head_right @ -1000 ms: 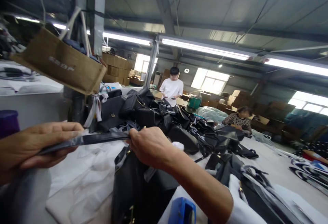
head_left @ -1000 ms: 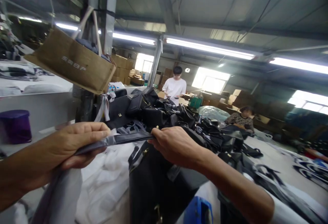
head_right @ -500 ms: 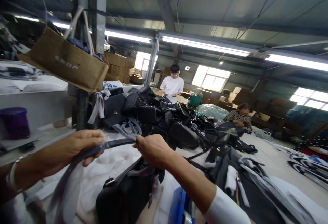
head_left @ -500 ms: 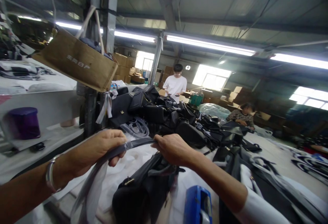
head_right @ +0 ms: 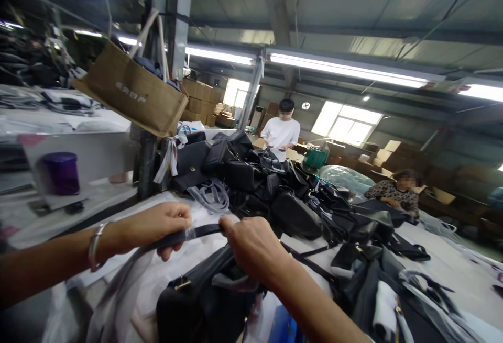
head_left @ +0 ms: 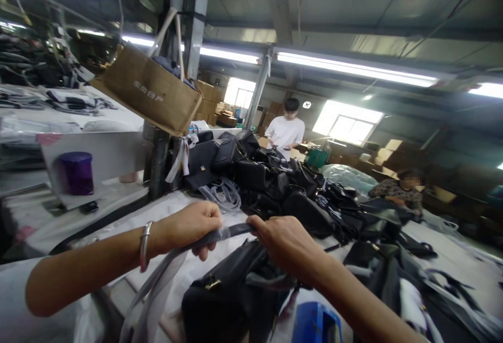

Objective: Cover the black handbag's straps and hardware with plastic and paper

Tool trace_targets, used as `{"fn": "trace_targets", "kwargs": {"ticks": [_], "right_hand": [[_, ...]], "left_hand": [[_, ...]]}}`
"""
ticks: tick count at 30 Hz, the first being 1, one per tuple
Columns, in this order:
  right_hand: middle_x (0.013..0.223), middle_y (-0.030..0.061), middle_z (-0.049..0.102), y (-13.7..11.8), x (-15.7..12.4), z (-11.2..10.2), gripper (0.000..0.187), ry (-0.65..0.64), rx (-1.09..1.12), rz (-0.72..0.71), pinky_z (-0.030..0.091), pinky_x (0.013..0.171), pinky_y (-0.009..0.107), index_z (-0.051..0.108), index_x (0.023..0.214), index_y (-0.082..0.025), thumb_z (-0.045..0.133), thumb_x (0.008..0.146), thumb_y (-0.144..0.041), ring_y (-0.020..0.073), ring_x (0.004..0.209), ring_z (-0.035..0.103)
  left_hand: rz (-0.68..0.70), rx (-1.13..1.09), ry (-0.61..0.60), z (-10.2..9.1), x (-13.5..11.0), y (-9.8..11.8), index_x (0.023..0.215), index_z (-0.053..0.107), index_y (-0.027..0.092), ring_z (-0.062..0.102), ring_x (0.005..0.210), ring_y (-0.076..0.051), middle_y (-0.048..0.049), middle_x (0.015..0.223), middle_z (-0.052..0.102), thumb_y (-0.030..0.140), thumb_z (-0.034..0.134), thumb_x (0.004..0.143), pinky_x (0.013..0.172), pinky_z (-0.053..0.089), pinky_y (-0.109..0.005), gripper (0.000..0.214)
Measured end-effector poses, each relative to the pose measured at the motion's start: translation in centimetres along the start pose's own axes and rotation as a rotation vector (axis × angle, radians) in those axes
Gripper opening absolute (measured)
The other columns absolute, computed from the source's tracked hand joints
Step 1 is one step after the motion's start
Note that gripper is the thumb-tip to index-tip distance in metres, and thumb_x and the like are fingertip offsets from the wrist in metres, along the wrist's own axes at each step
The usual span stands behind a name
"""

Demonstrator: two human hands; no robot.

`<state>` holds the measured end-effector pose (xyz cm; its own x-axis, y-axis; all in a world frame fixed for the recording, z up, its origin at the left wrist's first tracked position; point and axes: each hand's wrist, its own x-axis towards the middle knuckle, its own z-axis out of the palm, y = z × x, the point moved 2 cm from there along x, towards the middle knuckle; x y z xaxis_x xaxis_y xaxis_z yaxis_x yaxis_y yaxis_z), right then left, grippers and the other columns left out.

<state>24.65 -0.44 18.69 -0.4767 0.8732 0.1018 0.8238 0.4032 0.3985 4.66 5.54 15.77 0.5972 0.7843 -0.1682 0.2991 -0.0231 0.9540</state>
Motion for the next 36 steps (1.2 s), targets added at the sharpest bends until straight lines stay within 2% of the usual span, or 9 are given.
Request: {"fn": "trace_targets", "kwargs": {"ticks": [3, 6, 11, 16, 19, 24, 28, 33, 36], "right_hand": [[0.069, -0.0004, 0.068, -0.5, -0.1, 0.2, 0.020, 0.021, 0.007, -0.053, 0.018, 0.049, 0.032, 0.046, 0.116, -0.026, 0.044, 0.097, -0.020, 0.0198, 0.063, 0.065], [0.069, 0.0009, 0.068, -0.7, -0.2, 0.3, 0.017, -0.005, -0.015, -0.079, 0.020, 0.049, 0.031, 0.047, 0.110, -0.025, 0.044, 0.096, -0.017, 0.0206, 0.062, 0.065], [0.070, 0.0040, 0.067, -1.5, 0.0, 0.2, 0.017, -0.045, -0.078, -0.075, 0.025, 0.050, 0.030, 0.047, 0.097, -0.022, 0.048, 0.087, -0.008, 0.0229, 0.061, 0.065], [0.074, 0.0064, 0.067, -3.4, 0.6, 0.2, 0.016, -0.024, -0.076, -0.143, 0.030, 0.052, 0.032, 0.047, 0.104, -0.019, 0.049, 0.089, -0.012, 0.0228, 0.063, 0.064], [0.074, 0.0051, 0.066, -3.2, 0.4, 0.6, 0.012, -0.023, -0.021, -0.144, 0.032, 0.054, 0.033, 0.050, 0.103, -0.018, 0.050, 0.091, -0.019, 0.0227, 0.065, 0.063], [0.086, 0.0037, 0.068, -0.7, -0.4, 1.5, 0.023, -0.040, 0.232, -0.023, 0.038, 0.062, 0.030, 0.058, 0.097, -0.021, 0.053, 0.092, -0.043, 0.0218, 0.080, 0.064], [0.084, 0.0046, 0.068, -0.7, 0.2, 2.5, 0.029, -0.054, 0.207, -0.012, 0.040, 0.064, 0.030, 0.061, 0.084, -0.019, 0.040, 0.099, -0.032, 0.0202, 0.078, 0.064], [0.085, 0.0082, 0.069, -2.0, 1.3, 2.8, 0.025, -0.046, 0.152, -0.068, 0.043, 0.072, 0.032, 0.062, 0.086, -0.017, 0.041, 0.097, -0.026, 0.0221, 0.079, 0.064], [0.084, 0.0065, 0.068, -1.7, 1.3, 2.7, 0.021, -0.046, 0.162, -0.034, 0.041, 0.064, 0.030, 0.061, 0.086, -0.018, 0.043, 0.096, -0.024, 0.0214, 0.077, 0.065]], "left_hand": [[-0.061, -0.012, -0.014, 0.3, 0.3, -1.8, 0.074, 0.050, 0.017, 0.055, 0.034, -0.011, -0.0007, 0.050, 0.065, 0.024, 0.048, 0.077, 0.033, 0.032, -0.016, 0.007], [-0.071, -0.049, -0.013, 0.6, 0.3, -2.8, 0.074, 0.050, 0.017, 0.057, 0.035, -0.012, -0.0015, 0.051, 0.066, 0.025, 0.048, 0.077, 0.034, 0.033, -0.016, 0.008], [-0.031, -0.144, 0.007, 1.3, 0.6, -3.0, 0.075, 0.048, 0.019, 0.061, 0.039, -0.014, -0.0032, 0.053, 0.068, 0.029, 0.051, 0.076, 0.038, 0.038, -0.019, 0.011], [-0.025, -0.199, 0.011, 3.1, 1.7, -2.9, 0.075, 0.047, 0.019, 0.061, 0.040, -0.016, -0.0025, 0.052, 0.066, 0.036, 0.054, 0.075, 0.038, 0.039, -0.020, 0.018], [-0.002, -0.164, 0.015, 3.7, 2.2, -3.0, 0.074, 0.047, 0.019, 0.057, 0.039, -0.013, -0.0011, 0.052, 0.065, 0.037, 0.052, 0.076, 0.037, 0.038, -0.019, 0.019], [0.037, -0.086, 0.108, 2.9, 2.8, -3.5, 0.070, 0.046, 0.019, 0.037, 0.030, -0.005, 0.0049, 0.048, 0.057, 0.027, 0.050, 0.074, 0.032, 0.022, -0.015, 0.009], [0.053, -0.040, 0.145, 2.1, 3.6, -3.9, 0.071, 0.046, 0.020, 0.042, 0.030, -0.007, 0.0050, 0.047, 0.057, 0.024, 0.049, 0.074, 0.032, 0.025, -0.015, 0.006], [0.021, -0.004, 0.105, 1.5, 5.0, -3.5, 0.070, 0.046, 0.020, 0.058, 0.036, -0.013, -0.0011, 0.051, 0.065, 0.019, 0.047, 0.072, 0.034, 0.034, -0.018, 0.002], [-0.009, -0.002, 0.042, 1.1, 5.2, -3.0, 0.068, 0.047, 0.019, 0.056, 0.034, -0.014, -0.0022, 0.050, 0.065, 0.018, 0.048, 0.070, 0.034, 0.035, -0.019, 0.002]]}}
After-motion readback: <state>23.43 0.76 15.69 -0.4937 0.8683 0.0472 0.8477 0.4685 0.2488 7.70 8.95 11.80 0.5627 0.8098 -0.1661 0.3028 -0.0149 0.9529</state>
